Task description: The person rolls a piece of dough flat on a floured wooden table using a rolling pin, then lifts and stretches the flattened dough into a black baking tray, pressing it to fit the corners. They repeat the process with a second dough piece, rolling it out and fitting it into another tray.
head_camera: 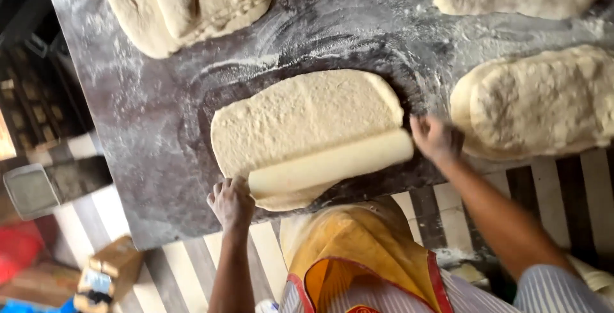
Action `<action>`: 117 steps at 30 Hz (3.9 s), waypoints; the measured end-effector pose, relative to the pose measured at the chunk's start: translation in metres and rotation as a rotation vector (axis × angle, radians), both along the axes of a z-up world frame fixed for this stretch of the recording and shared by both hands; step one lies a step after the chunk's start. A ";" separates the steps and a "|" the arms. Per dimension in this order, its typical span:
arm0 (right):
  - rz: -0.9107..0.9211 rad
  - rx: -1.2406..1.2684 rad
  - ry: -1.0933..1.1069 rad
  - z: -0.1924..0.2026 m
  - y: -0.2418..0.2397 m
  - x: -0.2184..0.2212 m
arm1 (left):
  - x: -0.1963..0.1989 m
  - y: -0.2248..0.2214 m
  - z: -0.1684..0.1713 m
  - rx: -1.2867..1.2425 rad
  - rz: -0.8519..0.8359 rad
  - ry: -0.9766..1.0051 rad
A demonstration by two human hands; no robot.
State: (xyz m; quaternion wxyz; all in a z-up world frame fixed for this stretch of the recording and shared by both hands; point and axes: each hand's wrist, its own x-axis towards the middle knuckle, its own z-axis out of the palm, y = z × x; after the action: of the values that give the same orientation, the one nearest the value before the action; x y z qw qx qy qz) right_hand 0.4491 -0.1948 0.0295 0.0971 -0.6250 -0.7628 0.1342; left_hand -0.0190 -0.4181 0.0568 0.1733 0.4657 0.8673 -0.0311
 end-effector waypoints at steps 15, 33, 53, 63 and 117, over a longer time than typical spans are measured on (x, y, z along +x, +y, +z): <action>0.291 0.482 -0.140 -0.069 0.208 -0.040 | -0.056 0.189 -0.034 0.153 -0.012 0.106; 0.688 -0.160 -0.350 -0.002 0.133 0.029 | 0.100 -0.018 0.003 -0.070 0.131 -0.091; 0.483 -0.154 -0.316 -0.039 0.111 0.023 | 0.056 -0.017 0.025 -0.138 0.098 -0.139; 0.303 0.064 -0.122 0.003 0.030 -0.177 | -0.151 -0.008 -0.023 0.161 -0.019 0.243; 0.354 0.045 -0.291 -0.029 -0.031 -0.060 | -0.042 -0.133 0.017 -0.083 0.010 -0.281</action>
State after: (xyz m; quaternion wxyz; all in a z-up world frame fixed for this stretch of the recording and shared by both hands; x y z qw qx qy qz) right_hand 0.3890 -0.2261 0.0008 -0.0248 -0.4918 -0.8694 0.0406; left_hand -0.0605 -0.5509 0.0741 0.3121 0.4537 0.8347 -0.0005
